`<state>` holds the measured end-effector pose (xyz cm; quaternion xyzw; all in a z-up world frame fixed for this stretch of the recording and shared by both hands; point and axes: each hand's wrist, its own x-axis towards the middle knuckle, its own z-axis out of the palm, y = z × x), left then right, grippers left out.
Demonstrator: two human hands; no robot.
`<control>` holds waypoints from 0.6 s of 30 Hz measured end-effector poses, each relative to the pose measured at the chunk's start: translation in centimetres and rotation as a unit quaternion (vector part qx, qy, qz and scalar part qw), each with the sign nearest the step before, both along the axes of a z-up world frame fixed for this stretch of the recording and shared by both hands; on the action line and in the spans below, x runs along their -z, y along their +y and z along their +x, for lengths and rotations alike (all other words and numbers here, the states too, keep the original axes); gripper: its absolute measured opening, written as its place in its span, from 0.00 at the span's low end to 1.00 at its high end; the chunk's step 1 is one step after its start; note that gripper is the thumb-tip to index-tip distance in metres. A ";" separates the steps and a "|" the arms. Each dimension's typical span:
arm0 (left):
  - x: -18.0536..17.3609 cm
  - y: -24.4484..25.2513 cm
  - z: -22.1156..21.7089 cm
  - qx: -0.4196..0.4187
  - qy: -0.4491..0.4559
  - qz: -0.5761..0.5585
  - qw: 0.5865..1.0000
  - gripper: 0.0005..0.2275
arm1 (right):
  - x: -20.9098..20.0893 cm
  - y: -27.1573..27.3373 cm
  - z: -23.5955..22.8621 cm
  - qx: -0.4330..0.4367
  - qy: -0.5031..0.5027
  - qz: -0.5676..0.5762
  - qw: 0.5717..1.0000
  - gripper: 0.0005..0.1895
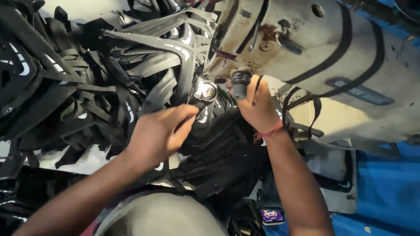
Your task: Stitch together black shoe upper components using an industrial sewing machine.
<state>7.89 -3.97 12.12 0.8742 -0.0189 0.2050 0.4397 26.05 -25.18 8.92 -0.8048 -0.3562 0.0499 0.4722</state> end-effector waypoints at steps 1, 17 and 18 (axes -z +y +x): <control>-0.7 -0.1 0.6 0.020 -0.036 0.015 0.999 0.07 | 0.4 -0.1 0.2 0.001 0.016 0.003 1.000 0.11; -1.6 -0.3 4.1 -0.019 -0.027 0.306 0.951 0.07 | 1.0 -0.1 1.2 -0.078 -0.244 0.000 0.967 0.10; -1.7 -0.5 4.2 -0.016 -0.024 0.316 0.948 0.05 | 0.4 0.1 0.9 -0.078 -0.254 0.010 0.964 0.10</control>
